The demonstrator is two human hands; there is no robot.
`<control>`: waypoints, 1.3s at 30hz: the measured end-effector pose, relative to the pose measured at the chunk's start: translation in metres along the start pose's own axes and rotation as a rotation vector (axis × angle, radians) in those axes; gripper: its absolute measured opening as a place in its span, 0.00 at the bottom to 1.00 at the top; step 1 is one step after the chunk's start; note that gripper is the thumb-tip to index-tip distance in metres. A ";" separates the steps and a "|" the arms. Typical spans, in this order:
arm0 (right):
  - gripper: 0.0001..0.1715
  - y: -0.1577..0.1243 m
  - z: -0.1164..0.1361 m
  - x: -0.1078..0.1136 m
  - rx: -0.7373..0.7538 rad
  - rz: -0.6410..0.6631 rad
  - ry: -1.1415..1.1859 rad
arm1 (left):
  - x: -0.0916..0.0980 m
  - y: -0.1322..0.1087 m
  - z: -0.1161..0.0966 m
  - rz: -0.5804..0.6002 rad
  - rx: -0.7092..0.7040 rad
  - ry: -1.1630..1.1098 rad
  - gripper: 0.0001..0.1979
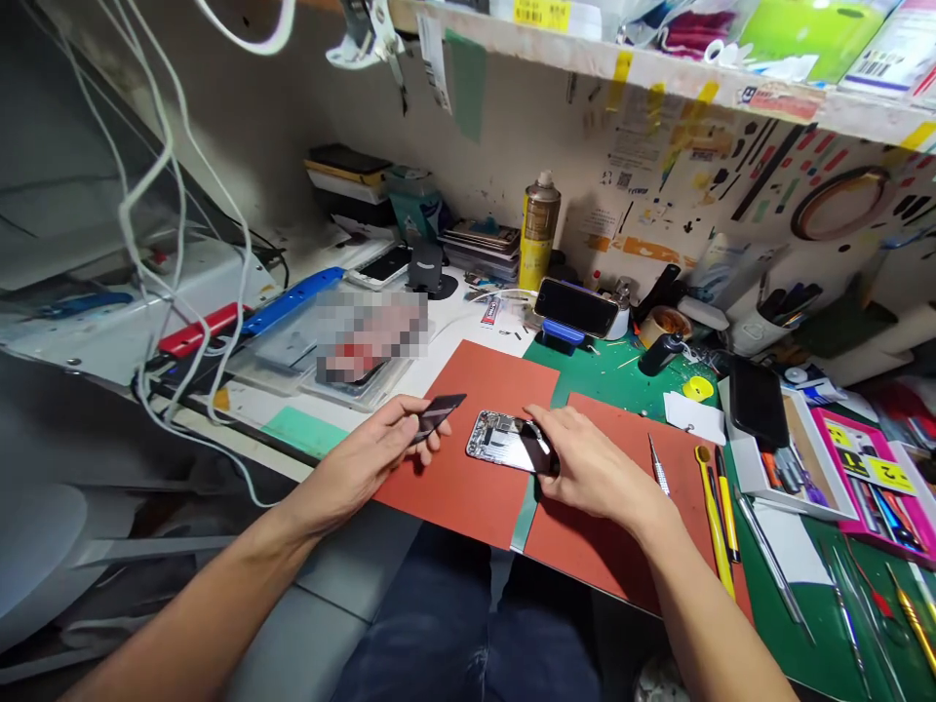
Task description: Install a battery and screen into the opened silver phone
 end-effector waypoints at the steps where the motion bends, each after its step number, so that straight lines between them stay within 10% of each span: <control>1: 0.42 -0.001 -0.002 0.001 -0.008 -0.004 0.061 | -0.002 0.002 0.000 0.028 -0.038 0.096 0.15; 5: 0.13 -0.003 -0.020 0.009 -0.203 -0.263 0.322 | -0.020 0.012 -0.007 0.149 -0.291 0.544 0.11; 8: 0.21 -0.007 -0.036 0.009 -0.430 -0.429 0.560 | -0.042 0.019 -0.010 0.238 -0.551 0.821 0.12; 11: 0.24 -0.007 -0.040 0.002 -0.513 -0.310 0.759 | -0.057 0.023 -0.004 0.264 -0.680 0.985 0.12; 16: 0.25 -0.009 -0.033 -0.008 -0.565 -0.050 0.899 | -0.063 0.024 0.015 0.265 -0.733 1.084 0.11; 39: 0.14 -0.004 -0.030 -0.004 -0.516 -0.153 0.507 | -0.061 0.024 0.026 0.348 -0.756 0.957 0.15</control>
Point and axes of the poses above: each hand's wrist, its own y-axis towards the middle knuckle, its own x-axis out of the back of the hand, z = x × y, the point moved 4 cm from there along y, towards the middle knuckle, and after that the axes turned 3 degrees about -x, right-handed, at the moved point
